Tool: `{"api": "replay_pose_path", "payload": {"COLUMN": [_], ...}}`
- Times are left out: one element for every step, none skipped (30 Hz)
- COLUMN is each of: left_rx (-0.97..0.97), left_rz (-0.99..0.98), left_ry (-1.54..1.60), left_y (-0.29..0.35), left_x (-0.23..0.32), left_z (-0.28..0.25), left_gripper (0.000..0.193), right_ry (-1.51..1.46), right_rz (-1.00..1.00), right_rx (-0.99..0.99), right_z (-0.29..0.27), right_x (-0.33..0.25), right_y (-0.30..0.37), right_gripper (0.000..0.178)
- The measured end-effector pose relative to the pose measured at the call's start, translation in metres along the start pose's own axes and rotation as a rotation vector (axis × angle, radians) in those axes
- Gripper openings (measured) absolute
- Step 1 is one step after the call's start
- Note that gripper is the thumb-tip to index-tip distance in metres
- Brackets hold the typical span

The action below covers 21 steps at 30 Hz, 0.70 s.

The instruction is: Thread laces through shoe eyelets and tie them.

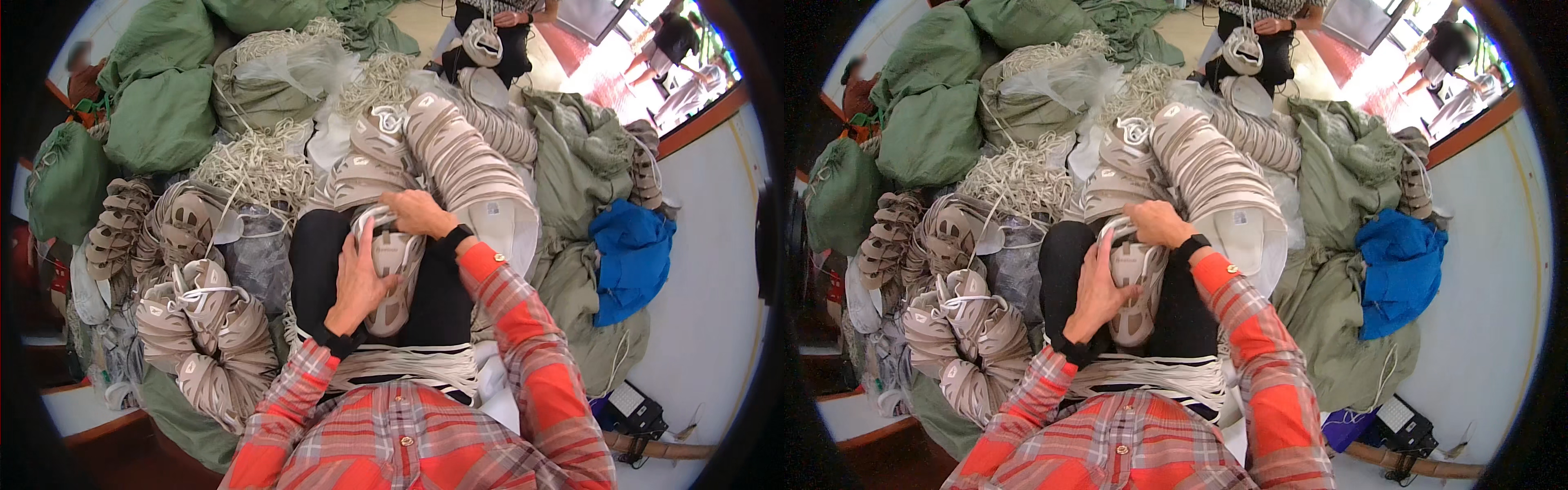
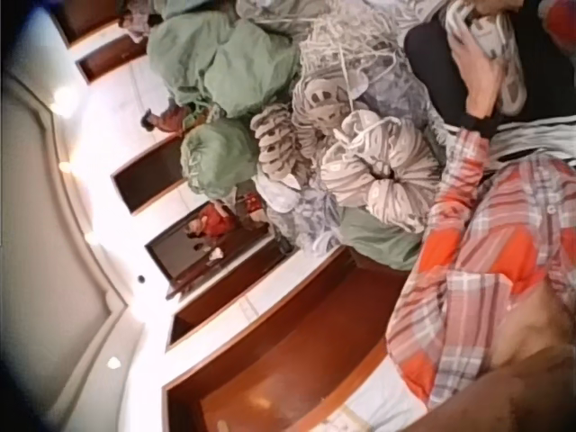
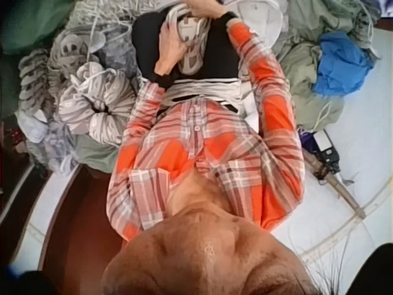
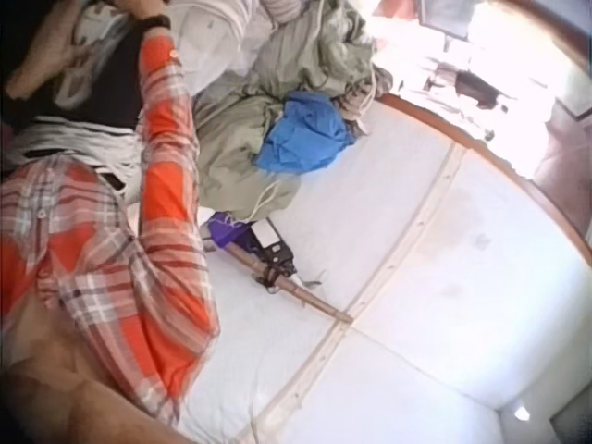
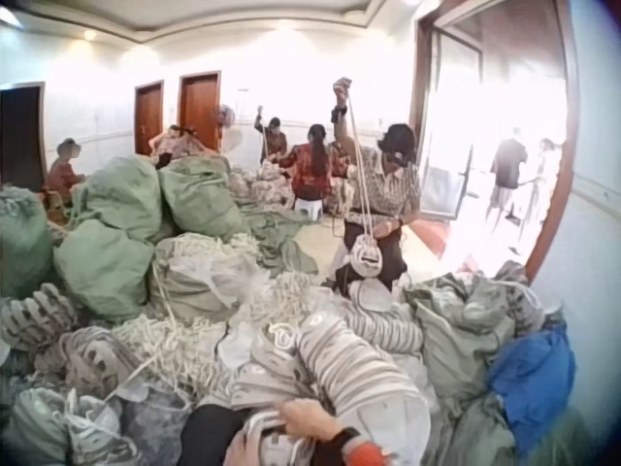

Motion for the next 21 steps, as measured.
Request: {"api": "replay_pose_path", "payload": {"left_rx": [0.001, -0.067, -0.129, -0.118, -0.108, -0.108, -0.187, -0.314, -0.441, -0.438, -0.45, -0.572, -0.693, -0.68, -0.678, -0.74, -0.796, -0.661, -0.661, -0.505, -0.353], "left_rz": [0.028, -0.012, -0.049, -0.009, 0.032, 0.061, 0.074, 0.031, -0.011, 0.13, 0.131, 0.162, 0.196, 0.306, 0.296, 0.106, -0.079, 0.041, 0.042, 0.085, 0.117], "left_ry": [-0.076, -0.048, -0.019, -0.005, 0.009, 0.061, 0.069, 0.129, 0.19, 0.095, 0.095, -0.013, -0.123, -0.159, -0.163, -0.089, -0.015, -0.013, -0.014, 0.05, 0.106], "left_y": [-0.004, -0.01, -0.022, -0.029, -0.033, -0.041, -0.048, -0.054, -0.06, -0.059, -0.068, -0.081, -0.09, -0.094, -0.098, -0.099, -0.099, -0.092, -0.081, -0.074, -0.066], "left_x": [-0.005, -0.007, -0.008, -0.014, -0.02, -0.022, -0.03, -0.031, -0.03, -0.029, -0.028, -0.026, -0.028, -0.033, -0.032, -0.029, -0.027, -0.035, -0.04, -0.041, -0.043], "left_z": [-0.001, -0.007, -0.012, -0.015, -0.018, -0.024, -0.028, -0.032, -0.034, -0.031, -0.035, -0.043, -0.046, -0.052, -0.053, -0.05, -0.047, -0.042, -0.039, -0.039, -0.04], "left_gripper": [0.101, 0.096, 0.092, 0.089, 0.087, 0.082, 0.076, 0.073, 0.07, 0.058, 0.058, 0.053, 0.049, 0.044, 0.044, 0.042, 0.039, 0.03, 0.03, 0.027, 0.025], "right_ry": [0.013, -0.007, -0.022, 0.007, 0.034, 0.023, 0.021, 0.032, 0.044, 0.06, 0.053, -0.151, -0.353, -0.322, -0.328, -0.201, -0.07, -0.029, -0.029, 0.065, 0.144], "right_rz": [0.024, 0.001, -0.024, -0.053, -0.082, -0.096, -0.088, -0.107, -0.125, -0.048, -0.04, -0.066, -0.089, -0.111, -0.12, -0.115, -0.106, -0.14, -0.14, -0.129, -0.121], "right_rx": [0.07, 0.088, 0.111, 0.075, 0.042, 0.051, 0.057, 0.079, 0.103, -0.038, -0.038, 0.091, 0.224, 0.279, 0.275, 0.237, 0.202, 0.302, 0.304, 0.238, 0.171], "right_z": [0.0, 0.003, 0.0, -0.006, -0.008, -0.01, -0.013, -0.011, -0.009, -0.003, -0.002, -0.003, -0.006, -0.019, -0.027, -0.031, -0.033, -0.033, -0.032, -0.033, -0.03], "right_x": [0.004, 0.004, 0.006, 0.005, 0.002, 0.004, 0.009, 0.009, 0.01, 0.012, 0.014, 0.015, 0.017, 0.002, -0.009, -0.019, -0.022, -0.026, -0.033, -0.041, -0.048], "right_y": [0.002, 0.002, -0.003, -0.01, -0.014, -0.018, -0.02, -0.017, -0.015, -0.012, -0.008, 0.0, 0.009, 0.02, 0.026, 0.035, 0.04, 0.041, 0.042, 0.043, 0.044], "right_gripper": [0.038, 0.032, 0.027, 0.026, 0.025, 0.027, 0.027, 0.03, 0.032, 0.042, 0.042, 0.048, 0.053, 0.049, 0.049, 0.041, 0.035, 0.029, 0.029, 0.033, 0.036]}}
Point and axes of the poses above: each hand's wrist, its own y-axis away from the middle knuckle, its own z-axis out of the palm, x = y × z, the point moved 2 cm from there along -y, towards the middle knuckle, and after that the axes turned 10 degrees about z, right-handed, at the moved point
